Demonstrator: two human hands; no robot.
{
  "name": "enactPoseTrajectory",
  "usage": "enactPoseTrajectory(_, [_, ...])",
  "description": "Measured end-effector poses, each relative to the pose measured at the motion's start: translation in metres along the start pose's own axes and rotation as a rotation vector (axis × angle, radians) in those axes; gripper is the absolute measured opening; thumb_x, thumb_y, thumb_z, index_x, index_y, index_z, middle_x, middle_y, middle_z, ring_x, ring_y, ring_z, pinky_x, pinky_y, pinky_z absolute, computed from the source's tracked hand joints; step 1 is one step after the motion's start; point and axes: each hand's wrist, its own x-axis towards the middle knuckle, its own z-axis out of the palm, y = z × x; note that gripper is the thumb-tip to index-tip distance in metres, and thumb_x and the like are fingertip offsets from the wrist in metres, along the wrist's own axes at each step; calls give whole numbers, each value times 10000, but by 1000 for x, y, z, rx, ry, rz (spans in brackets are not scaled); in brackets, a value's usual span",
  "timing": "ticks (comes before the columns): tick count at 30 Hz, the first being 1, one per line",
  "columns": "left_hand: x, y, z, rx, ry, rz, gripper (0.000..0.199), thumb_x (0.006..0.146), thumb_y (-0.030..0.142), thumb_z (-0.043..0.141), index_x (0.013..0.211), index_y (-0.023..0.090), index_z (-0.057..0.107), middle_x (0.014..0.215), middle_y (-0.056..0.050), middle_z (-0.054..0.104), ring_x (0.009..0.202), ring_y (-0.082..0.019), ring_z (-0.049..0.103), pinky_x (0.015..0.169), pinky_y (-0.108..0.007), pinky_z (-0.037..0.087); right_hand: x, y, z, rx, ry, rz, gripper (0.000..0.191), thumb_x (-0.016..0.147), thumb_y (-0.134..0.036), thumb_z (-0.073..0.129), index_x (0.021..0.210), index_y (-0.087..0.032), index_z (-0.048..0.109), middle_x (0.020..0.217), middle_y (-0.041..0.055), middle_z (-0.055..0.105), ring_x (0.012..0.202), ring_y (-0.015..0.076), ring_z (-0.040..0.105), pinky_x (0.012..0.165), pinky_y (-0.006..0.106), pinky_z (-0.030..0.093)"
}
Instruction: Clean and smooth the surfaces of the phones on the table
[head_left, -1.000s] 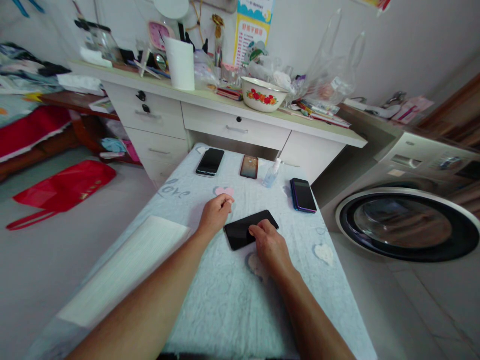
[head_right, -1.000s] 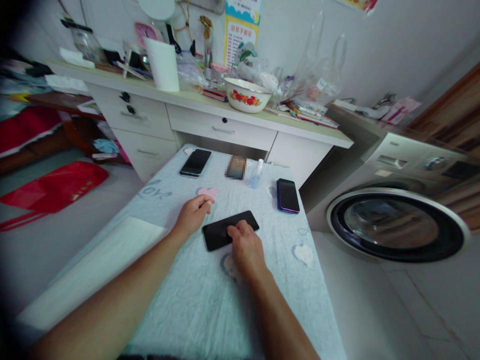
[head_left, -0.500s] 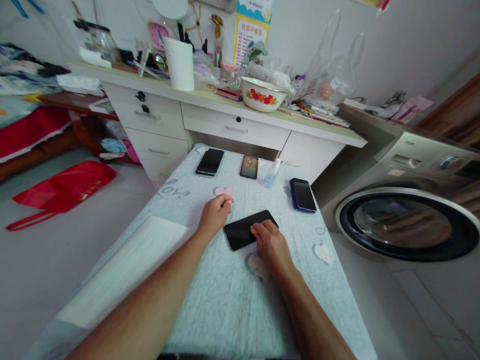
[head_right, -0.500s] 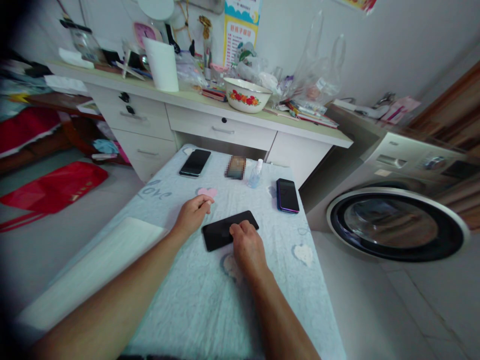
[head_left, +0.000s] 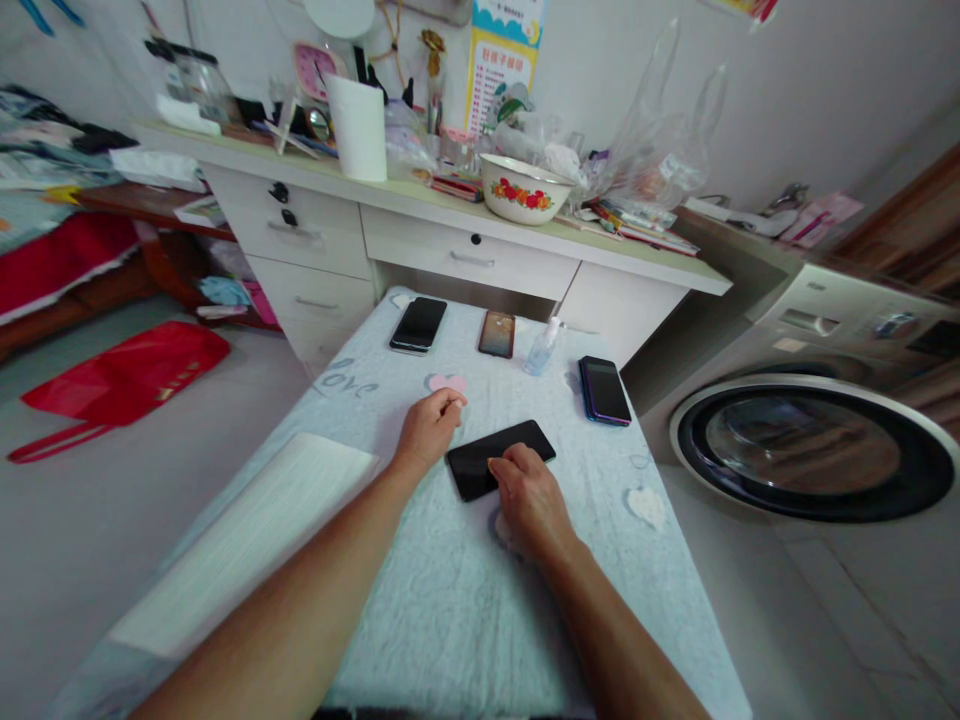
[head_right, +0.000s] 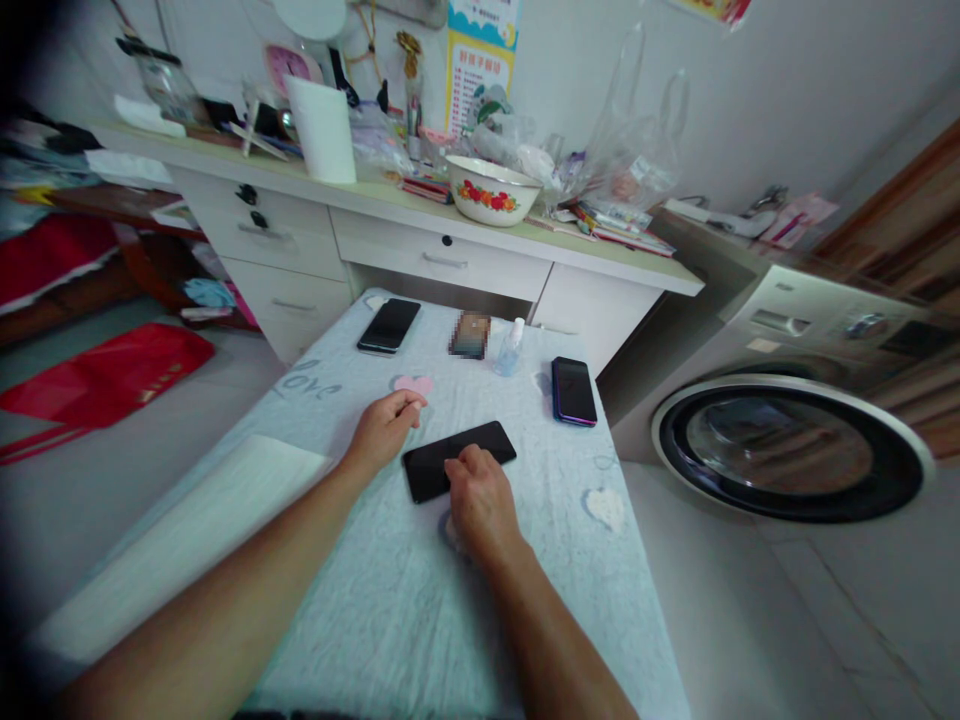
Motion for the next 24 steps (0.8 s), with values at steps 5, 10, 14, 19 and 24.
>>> enactPoseTrajectory(5, [0, 1, 0, 2, 1, 4, 258, 827, 318, 426, 869, 188, 645, 622, 19, 609, 607, -147, 574, 612, -244, 414, 1, -14, -3, -22, -66, -130, 243, 952, -156, 435, 915, -202, 672, 900, 37, 589, 804, 163, 485, 750, 284, 368])
enactPoseTrajectory(10, [1, -1, 1, 0, 3, 6, 251, 836, 315, 427, 869, 192, 642, 623, 23, 603, 610, -145, 574, 615, -243, 413, 2, -21, -2, -32, -74, -169, 255, 979, -232, 429, 887, -215, 666, 882, 24, 593, 788, 160, 472, 723, 282, 337])
enactPoseTrajectory(14, [1, -1, 1, -13, 1, 2, 243, 833, 309, 432, 866, 188, 640, 628, 23, 602, 609, -144, 573, 608, -242, 409, 3, -14, -3, -24, -45, -113, 211, 950, -194, 477, 922, -223, 684, 890, 25, 586, 793, 159, 472, 722, 278, 335])
enactPoseTrajectory(19, [0, 1, 0, -15, -4, 0, 255, 830, 322, 431, 864, 181, 641, 624, 24, 600, 605, -142, 569, 599, -239, 404, 7, 7, 1, -51, 40, -2, 208, 912, -163, 519, 945, -224, 714, 887, 40, 582, 801, 171, 486, 705, 282, 345])
enactPoseTrajectory(24, [0, 1, 0, -12, -2, 0, 252, 826, 316, 430, 852, 182, 641, 620, 24, 604, 610, -144, 573, 609, -241, 406, 10, 29, 2, -59, 67, 120, 250, 917, -168, 485, 933, -230, 726, 877, 45, 591, 786, 177, 490, 731, 282, 359])
